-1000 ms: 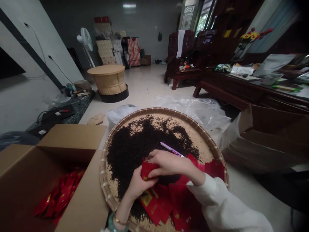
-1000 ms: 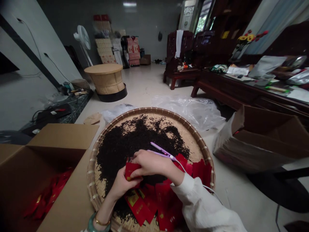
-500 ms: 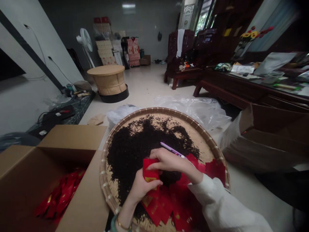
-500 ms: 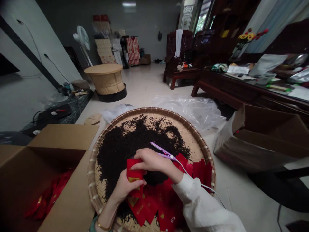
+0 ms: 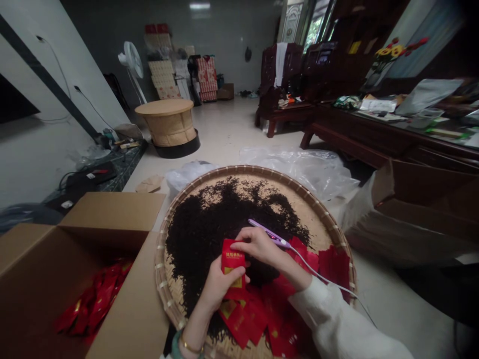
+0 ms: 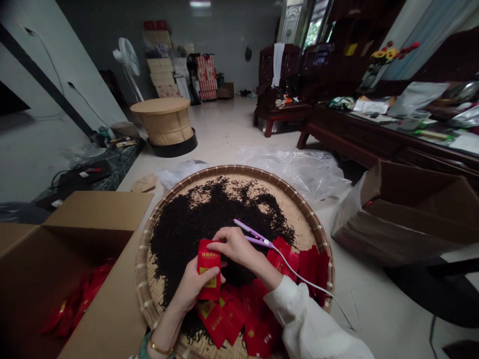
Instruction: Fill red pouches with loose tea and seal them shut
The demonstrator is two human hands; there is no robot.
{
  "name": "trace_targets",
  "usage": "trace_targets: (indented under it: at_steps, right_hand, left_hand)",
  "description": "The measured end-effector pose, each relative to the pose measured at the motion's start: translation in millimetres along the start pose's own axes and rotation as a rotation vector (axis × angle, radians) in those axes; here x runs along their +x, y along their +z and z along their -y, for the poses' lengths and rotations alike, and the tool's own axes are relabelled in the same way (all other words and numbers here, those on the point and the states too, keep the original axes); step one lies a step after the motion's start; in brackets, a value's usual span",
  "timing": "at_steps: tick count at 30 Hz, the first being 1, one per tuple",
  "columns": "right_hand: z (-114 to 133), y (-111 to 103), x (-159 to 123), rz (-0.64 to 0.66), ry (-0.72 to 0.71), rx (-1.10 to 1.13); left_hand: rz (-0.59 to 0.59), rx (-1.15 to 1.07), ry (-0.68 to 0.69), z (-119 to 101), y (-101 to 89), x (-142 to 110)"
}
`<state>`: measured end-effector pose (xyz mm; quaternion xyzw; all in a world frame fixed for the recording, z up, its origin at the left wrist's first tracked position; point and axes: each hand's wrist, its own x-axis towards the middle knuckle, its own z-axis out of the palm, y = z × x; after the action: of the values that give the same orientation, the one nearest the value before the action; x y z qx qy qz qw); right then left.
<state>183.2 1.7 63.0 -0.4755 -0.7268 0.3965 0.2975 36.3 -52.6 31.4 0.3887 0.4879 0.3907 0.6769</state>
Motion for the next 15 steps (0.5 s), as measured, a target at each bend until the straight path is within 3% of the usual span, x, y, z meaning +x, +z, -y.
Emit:
trace_targets:
  at_steps: [4, 7, 11, 15]
  right_hand:
    - [14.7, 4.8, 1.2, 0.045, -0.074, -0.377]
    - [17.0, 9.5, 3.9, 0.092, -0.073, -0.613]
    - [5.4, 14.6, 7.3, 0.128, -0.158, -0.67]
    - [-6.3, 18.4, 10.3, 0.092, -0.189, -0.636]
  left_hand:
    - [-0.016, 0.11, -0.011, 6.1, -0.7, 1.6]
    - [0.092, 0.139, -0.06, 9.0, -2.6, 2.3]
    - [0.176, 0.123, -0.1, 6.9, -2.1, -0.5]
    - [0.208, -0.121, -0.196, 7.1, 3.3, -3.3]
